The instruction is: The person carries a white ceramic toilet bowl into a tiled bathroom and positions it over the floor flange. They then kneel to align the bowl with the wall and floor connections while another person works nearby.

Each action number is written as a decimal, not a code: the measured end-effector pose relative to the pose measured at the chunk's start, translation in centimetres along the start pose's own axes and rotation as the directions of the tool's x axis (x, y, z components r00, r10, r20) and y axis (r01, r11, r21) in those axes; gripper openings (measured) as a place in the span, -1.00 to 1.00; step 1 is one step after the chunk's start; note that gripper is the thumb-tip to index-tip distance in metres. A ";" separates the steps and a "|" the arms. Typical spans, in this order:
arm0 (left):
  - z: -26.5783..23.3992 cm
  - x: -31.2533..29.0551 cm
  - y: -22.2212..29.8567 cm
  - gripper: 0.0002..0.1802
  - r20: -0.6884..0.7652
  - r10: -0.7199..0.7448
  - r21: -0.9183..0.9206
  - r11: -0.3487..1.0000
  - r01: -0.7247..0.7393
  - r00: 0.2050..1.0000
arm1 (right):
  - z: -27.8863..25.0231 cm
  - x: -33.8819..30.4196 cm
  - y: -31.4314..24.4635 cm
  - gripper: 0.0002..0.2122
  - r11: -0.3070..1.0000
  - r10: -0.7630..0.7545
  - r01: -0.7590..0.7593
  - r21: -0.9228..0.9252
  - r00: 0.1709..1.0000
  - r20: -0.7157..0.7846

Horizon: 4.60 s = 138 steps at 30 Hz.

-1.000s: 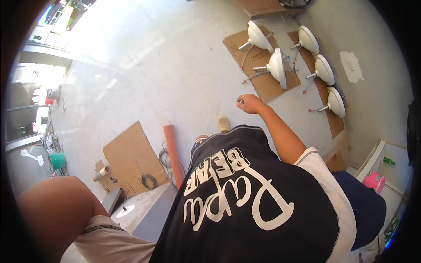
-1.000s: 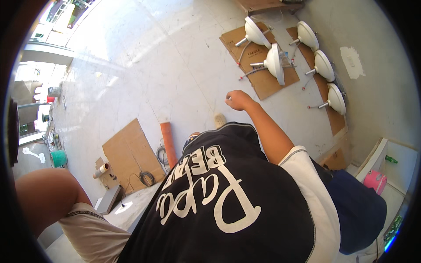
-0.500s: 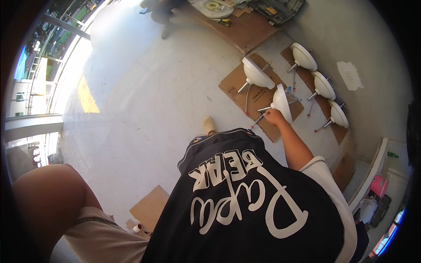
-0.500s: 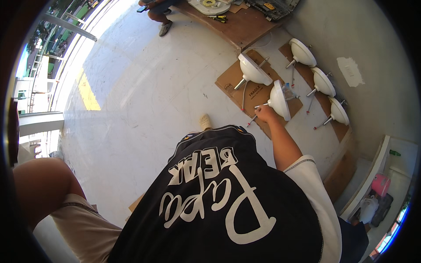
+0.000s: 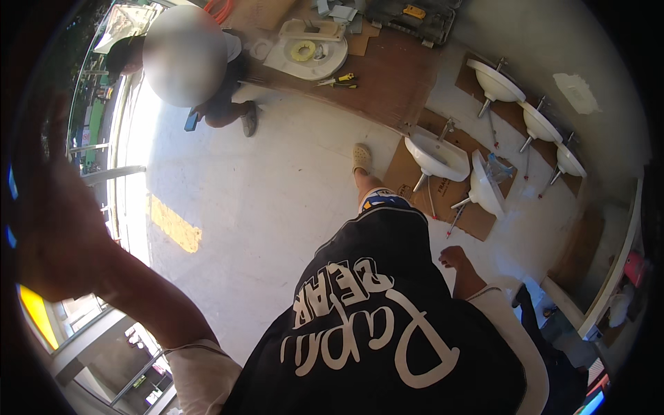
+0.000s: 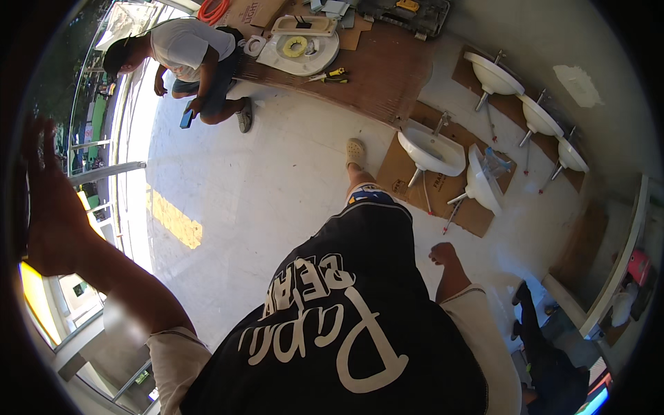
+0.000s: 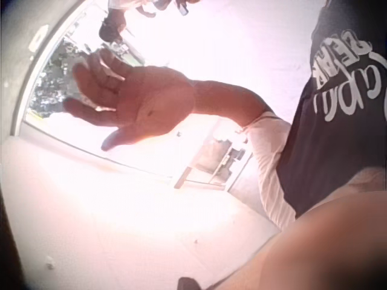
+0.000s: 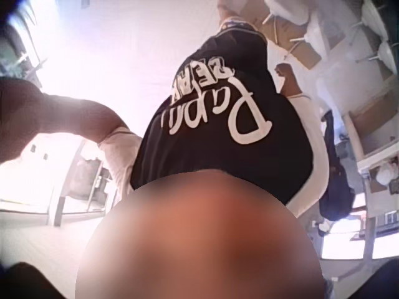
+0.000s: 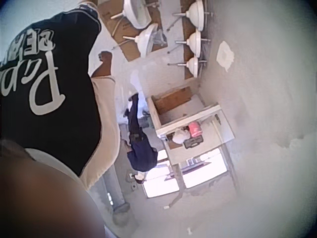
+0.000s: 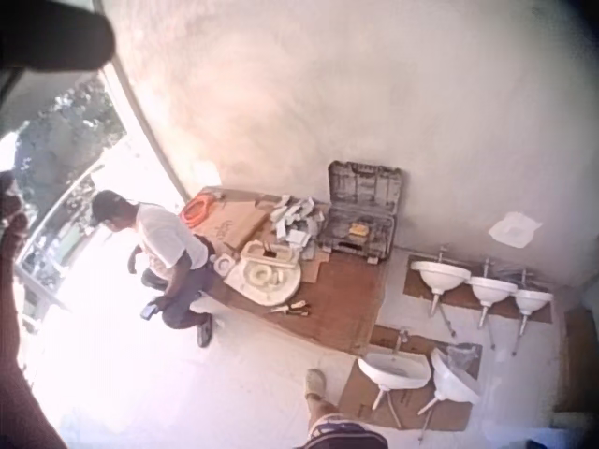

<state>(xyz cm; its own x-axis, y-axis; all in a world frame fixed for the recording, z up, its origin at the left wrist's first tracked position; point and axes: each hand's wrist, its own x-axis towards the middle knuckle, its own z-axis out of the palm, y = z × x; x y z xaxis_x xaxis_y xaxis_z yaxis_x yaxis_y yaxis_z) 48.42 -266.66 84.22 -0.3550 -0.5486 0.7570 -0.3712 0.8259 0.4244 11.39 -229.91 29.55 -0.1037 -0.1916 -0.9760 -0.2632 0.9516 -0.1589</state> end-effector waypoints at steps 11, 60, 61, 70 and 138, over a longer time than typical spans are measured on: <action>15.7 -21.3 -35.7 -0.56 0.588 -0.805 0.674 0.435 0.597 -0.079 | -6.0 -7.8 -51.9 -0.65 0.508 -0.828 0.823 0.254 0.547 -0.118; 45.4 -24.2 -45.6 -0.54 0.872 0.162 0.382 0.367 0.848 -0.462 | 10.7 13.7 -52.3 -0.69 0.512 0.339 0.628 0.586 0.479 -0.810; 45.4 -24.6 -45.5 -0.56 0.883 0.123 0.371 0.408 0.834 -0.452 | 10.8 13.5 -52.4 -0.70 0.433 0.331 0.647 0.627 0.533 -0.779; 44.9 -27.6 -45.4 -0.61 0.961 0.095 0.115 0.714 0.690 -0.258 | 11.1 13.2 -52.7 -0.75 0.151 0.253 0.619 0.771 0.729 -0.636; 42.5 -26.2 -53.9 -0.48 0.754 -0.057 0.614 -0.295 0.732 -0.655 | 14.6 17.3 -49.2 -0.71 0.198 0.262 0.421 0.885 0.847 -0.462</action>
<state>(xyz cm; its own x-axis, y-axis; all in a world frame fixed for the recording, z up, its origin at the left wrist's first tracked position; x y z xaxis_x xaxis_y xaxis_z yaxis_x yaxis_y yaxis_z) 41.24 -302.35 20.40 -0.3930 0.2141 -0.8942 -0.6774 -0.7251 0.1241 36.53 -276.54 18.33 -0.5998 -0.0243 -0.7998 0.7531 0.3204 -0.5746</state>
